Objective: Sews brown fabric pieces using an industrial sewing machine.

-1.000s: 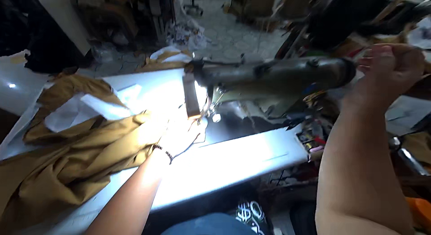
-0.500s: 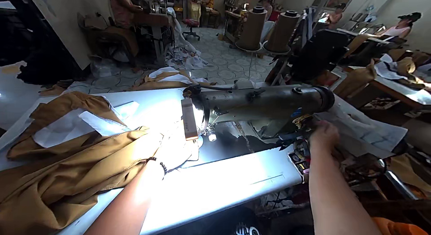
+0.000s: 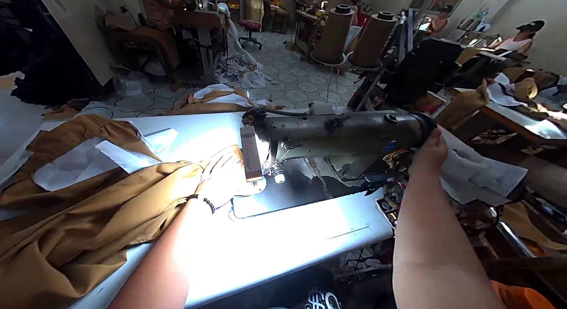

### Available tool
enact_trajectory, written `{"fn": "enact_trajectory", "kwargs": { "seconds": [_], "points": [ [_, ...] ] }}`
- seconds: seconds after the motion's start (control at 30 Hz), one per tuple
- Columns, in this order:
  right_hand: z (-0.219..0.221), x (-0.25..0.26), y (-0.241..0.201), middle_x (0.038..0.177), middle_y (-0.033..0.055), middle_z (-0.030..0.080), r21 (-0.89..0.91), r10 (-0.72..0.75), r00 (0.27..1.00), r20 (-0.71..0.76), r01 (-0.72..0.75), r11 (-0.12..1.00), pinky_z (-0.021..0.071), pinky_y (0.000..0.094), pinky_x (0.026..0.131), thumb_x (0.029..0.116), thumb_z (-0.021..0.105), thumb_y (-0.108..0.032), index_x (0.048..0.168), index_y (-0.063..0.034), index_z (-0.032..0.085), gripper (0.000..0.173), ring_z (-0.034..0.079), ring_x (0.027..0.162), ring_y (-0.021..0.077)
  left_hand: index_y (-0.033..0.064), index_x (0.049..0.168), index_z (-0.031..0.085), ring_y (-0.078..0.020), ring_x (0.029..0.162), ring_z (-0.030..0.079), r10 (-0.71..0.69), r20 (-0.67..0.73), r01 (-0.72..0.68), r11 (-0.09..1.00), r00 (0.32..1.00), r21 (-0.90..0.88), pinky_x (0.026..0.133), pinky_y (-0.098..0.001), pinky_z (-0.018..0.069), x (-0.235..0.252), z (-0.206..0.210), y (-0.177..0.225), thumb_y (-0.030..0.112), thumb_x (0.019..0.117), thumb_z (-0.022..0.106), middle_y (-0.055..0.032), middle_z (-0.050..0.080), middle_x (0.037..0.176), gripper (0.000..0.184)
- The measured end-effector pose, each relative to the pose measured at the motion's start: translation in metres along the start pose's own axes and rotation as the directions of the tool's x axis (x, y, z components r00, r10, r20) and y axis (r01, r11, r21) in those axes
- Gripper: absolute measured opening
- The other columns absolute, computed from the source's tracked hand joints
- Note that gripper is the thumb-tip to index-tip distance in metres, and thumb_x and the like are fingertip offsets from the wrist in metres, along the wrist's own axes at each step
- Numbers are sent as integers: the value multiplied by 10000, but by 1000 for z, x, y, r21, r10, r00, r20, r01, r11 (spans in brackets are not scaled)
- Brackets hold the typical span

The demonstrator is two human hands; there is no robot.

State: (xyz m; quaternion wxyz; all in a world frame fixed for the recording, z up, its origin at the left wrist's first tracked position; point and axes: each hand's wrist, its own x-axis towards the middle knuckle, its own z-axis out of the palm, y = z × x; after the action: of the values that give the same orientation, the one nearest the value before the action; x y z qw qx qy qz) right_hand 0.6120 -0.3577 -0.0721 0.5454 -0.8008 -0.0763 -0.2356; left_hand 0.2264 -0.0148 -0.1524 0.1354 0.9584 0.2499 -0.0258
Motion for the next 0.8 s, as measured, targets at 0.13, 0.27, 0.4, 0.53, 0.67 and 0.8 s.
{"fn": "enact_trajectory", "kwargs": {
  "seconds": [0.13, 0.27, 0.4, 0.53, 0.67, 0.8],
  "points": [
    [-9, -5, -1, 1319, 290, 594, 42, 77, 996, 53, -79, 996, 432, 546, 1073, 1113, 304, -492, 1366, 46, 554, 644, 587, 1247, 336, 154, 1569, 418, -368, 1525, 310, -53, 126, 50, 998, 991, 25, 1191, -628, 236, -7, -29, 21, 439, 1107, 317, -150, 396, 1619, 552],
    [-18, -6, 10, 1362, 315, 568, -9, 159, 979, 129, -159, 987, 432, 593, 1065, 1108, 269, -524, 1417, 39, 521, 691, 575, 1265, 389, 378, 1642, 222, -278, 1604, 16, -44, 128, 39, 999, 991, 38, 1254, -591, 11, 13, -5, -12, 598, 1075, 228, 13, 96, 1740, 609],
    [-18, -18, 22, 1554, 279, 416, -23, 181, 979, 96, -180, 983, 340, 620, 1144, 1111, 280, -498, 1531, -22, 426, 652, 403, 1449, 404, 218, 1570, 440, -369, 1570, 172, -26, 36, 27, 999, 999, -21, 1256, -579, 107, 19, 13, -26, 531, 1031, 459, -102, 276, 1689, 623],
    [-21, -120, -24, 1113, 172, 587, 87, -35, 997, 72, 29, 996, 514, 346, 859, 1101, 361, -230, 1374, 90, 456, 431, 592, 953, 174, 228, 1522, 523, -275, 1567, 232, -5, -130, -8, 995, 991, -104, 1265, -535, 95, 4, 12, -10, 361, 1070, 474, -70, 367, 1653, 474],
    [21, -229, -44, 891, 66, 689, 232, -248, 518, 818, 98, 968, 530, 207, 700, 980, 542, -75, 1015, 99, 692, 232, 614, 743, 40, 20, 1425, 548, -277, 1404, 486, -92, -225, 22, 954, 970, -299, 1214, -423, 319, 4, 12, 5, 352, 1035, 562, -199, 537, 1471, 512],
    [104, -226, -117, 927, 116, 659, -91, 57, 208, 976, 153, 984, 550, 250, 772, 1038, 541, -89, 1123, 90, 644, 223, 641, 797, 95, 72, 1185, 706, -351, 1282, 552, 4, -282, -44, 990, 959, -136, 1066, -566, 391, 2, 3, 8, 248, 1014, 580, -146, 653, 1284, 276]
  ]
}}
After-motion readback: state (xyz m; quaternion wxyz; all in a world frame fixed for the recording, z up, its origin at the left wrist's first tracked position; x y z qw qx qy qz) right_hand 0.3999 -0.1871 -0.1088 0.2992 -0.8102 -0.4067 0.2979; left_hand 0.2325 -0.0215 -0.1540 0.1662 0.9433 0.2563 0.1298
